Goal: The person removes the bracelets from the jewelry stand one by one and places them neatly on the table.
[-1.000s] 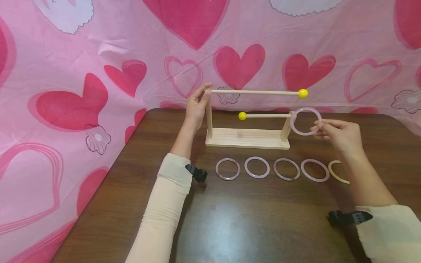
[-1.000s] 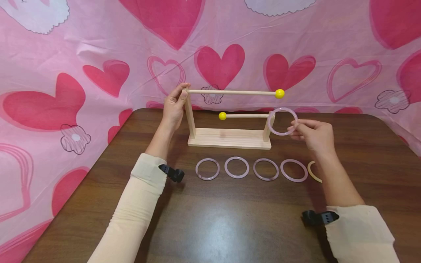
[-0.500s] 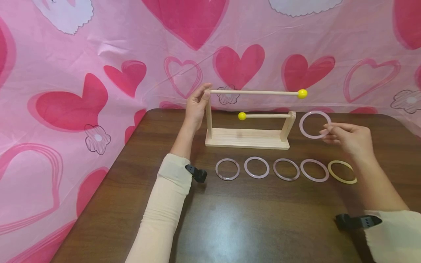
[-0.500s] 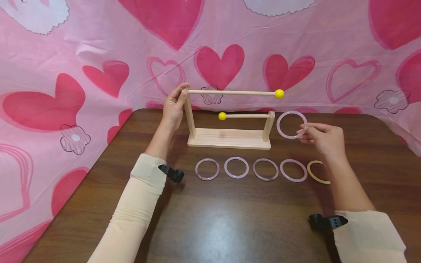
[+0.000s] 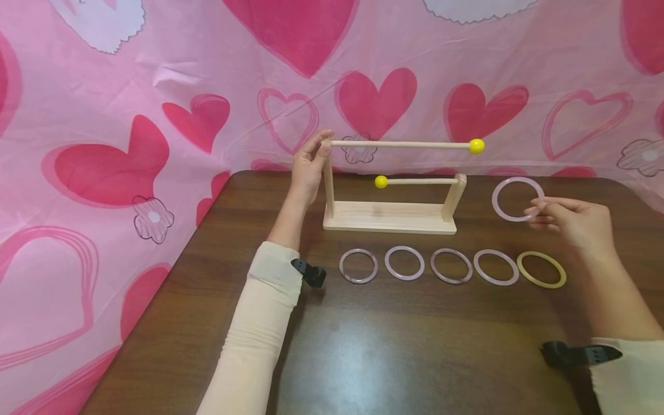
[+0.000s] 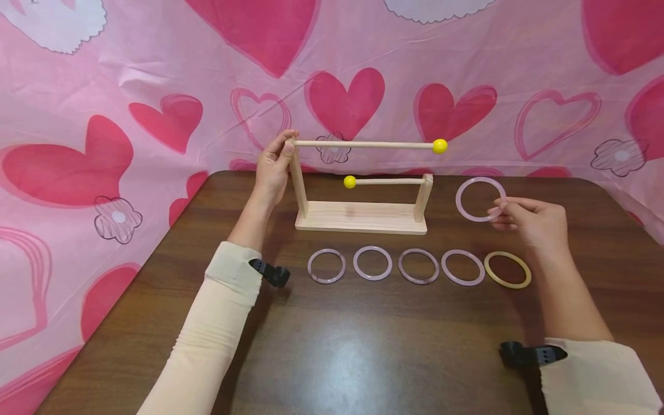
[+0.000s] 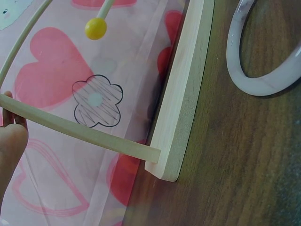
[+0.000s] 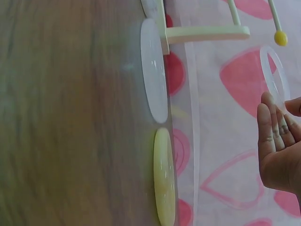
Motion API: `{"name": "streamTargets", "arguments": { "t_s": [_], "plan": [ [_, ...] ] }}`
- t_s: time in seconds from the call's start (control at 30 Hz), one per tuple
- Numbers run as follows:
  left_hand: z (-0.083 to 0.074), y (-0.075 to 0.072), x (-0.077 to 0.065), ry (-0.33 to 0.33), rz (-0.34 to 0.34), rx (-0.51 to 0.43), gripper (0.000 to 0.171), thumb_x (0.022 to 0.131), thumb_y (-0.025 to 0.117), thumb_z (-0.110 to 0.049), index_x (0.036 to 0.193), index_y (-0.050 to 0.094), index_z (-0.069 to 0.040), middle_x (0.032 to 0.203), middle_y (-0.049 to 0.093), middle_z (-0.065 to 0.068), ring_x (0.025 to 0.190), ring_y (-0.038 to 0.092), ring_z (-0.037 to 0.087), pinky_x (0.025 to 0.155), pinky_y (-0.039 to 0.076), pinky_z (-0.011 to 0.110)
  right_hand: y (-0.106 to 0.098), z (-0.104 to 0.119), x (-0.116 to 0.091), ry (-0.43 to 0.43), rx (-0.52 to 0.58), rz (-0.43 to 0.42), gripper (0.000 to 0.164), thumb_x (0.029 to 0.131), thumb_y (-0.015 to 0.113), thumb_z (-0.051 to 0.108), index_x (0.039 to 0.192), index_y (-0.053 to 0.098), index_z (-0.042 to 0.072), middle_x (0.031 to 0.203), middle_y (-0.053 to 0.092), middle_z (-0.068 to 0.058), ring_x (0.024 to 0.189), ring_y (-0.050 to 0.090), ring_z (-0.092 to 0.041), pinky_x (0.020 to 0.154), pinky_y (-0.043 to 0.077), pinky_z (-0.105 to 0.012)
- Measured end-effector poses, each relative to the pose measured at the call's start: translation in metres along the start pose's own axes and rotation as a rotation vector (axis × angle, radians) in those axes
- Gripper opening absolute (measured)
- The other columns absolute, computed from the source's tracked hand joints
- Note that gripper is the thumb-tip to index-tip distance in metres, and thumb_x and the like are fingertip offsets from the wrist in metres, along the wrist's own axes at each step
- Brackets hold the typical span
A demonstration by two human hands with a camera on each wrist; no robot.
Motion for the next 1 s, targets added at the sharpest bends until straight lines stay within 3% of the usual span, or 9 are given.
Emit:
{"name": "streamTargets", "arguments": {
  "t_s": [0.33,0.6,0.77,1.0],
  "plan": [
    [0.001,0.000,0.001,-0.003,0.001,-0.001,0.028,0.091,0.052,0.002,0.118,0.051,0.010,0.100,0.062,-0.006,0.093,0.054,0.007,0.087,0.042,0.024,-0.019,0.004,-0.009,0.075,-0.023,-0.066,0.015,0.086,0.061,-0.002,0.077,0.073,0.001,0.070,0.069,-0.008,0.060,0.065,-0.016,0.056,0.053,-0.025],
    [0.001,-0.003,0.000,-0.003,-0.012,-0.008,0.028,0.091,0.052,0.003,0.118,0.051,0.010,0.105,0.062,-0.003,0.097,0.054,0.008,0.089,0.041,0.025,-0.037,0.006,-0.011,0.074,-0.013,-0.083,0.017,0.086,0.060,-0.003,0.077,0.073,0.002,0.071,0.069,-0.007,0.060,0.065,-0.015,0.055,0.053,-0.025],
    [0.001,-0.003,-0.001,-0.002,-0.010,-0.012,0.028,0.091,0.051,0.004,0.118,0.050,0.011,0.106,0.062,-0.002,0.099,0.054,0.008,0.091,0.041,0.026,-0.045,0.009,-0.011,0.076,-0.043,-0.102,0.017,0.086,0.061,-0.001,0.076,0.074,0.004,0.071,0.069,-0.004,0.060,0.065,-0.014,0.054,0.053,-0.024],
    [0.000,-0.002,0.000,0.008,-0.007,-0.008,0.027,0.091,0.052,0.003,0.117,0.051,0.010,0.102,0.062,-0.005,0.096,0.054,0.007,0.088,0.042,0.026,-0.054,0.003,-0.015,0.140,-0.112,-0.131,0.023,0.088,0.060,0.004,0.071,0.074,0.008,0.068,0.069,-0.001,0.057,0.064,-0.012,0.052,0.052,-0.023]
  ]
}}
Point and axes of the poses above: each hand's wrist, its own x-axis towards the middle knuckle, its own y-axis out of the palm, z = x × y, the point moved 9 cm from there along x, towards the middle knuckle
